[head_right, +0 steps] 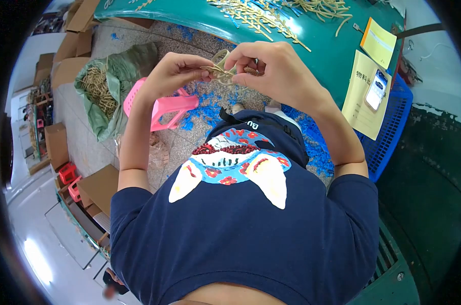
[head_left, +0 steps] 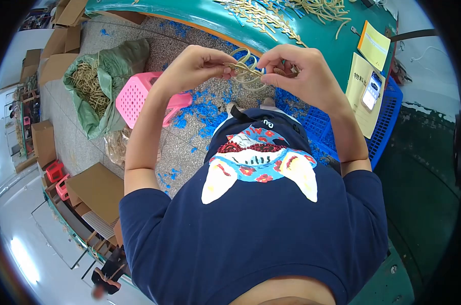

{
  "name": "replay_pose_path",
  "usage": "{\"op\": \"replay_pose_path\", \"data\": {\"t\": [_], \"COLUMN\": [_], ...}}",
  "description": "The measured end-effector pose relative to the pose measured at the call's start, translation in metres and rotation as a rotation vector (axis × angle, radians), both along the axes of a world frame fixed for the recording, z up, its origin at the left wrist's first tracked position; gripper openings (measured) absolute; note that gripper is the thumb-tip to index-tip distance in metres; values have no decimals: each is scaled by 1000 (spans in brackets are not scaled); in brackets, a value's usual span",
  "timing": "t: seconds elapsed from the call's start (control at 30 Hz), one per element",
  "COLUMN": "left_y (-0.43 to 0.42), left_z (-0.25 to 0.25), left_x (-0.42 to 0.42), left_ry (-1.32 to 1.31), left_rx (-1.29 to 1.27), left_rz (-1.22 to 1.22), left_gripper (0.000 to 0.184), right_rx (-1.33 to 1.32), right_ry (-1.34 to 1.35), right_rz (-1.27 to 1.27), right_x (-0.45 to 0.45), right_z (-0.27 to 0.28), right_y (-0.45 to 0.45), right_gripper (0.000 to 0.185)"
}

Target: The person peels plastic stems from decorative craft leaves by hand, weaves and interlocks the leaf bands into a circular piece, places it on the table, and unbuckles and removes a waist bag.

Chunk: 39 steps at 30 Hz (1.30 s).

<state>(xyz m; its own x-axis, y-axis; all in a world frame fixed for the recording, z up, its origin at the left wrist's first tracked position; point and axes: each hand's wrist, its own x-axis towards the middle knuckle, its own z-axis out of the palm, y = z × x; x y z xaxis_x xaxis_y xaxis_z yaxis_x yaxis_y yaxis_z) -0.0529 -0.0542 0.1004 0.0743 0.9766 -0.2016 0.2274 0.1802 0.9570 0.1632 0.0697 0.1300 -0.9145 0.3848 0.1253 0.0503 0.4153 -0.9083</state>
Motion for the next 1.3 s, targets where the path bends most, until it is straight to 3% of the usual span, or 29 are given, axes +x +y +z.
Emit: {"op": "replay_pose_path", "data": {"t": [0.27, 0.67, 0.87, 1.3], "left_y": [2, -7, -11, -16], "left_z": [2, 14, 26, 29], "left_x": [13, 7, 8, 6], "left_ry": [209, -70, 11, -63], "left_rx": [92, 76, 103, 183], "left_rz": [60, -23, -49, -131], "left_gripper": [19, 21, 26, 30], "right_rx": [-12, 13, -12, -71], "right_ry": [12, 20, 39, 31], "right_rz": [4, 8, 51, 118], "right_x": [3, 3, -2, -6], "right_z": [6, 3, 3, 2], "right_y": [-4, 31, 36, 34], "right_gripper": [17, 20, 21, 20]}}
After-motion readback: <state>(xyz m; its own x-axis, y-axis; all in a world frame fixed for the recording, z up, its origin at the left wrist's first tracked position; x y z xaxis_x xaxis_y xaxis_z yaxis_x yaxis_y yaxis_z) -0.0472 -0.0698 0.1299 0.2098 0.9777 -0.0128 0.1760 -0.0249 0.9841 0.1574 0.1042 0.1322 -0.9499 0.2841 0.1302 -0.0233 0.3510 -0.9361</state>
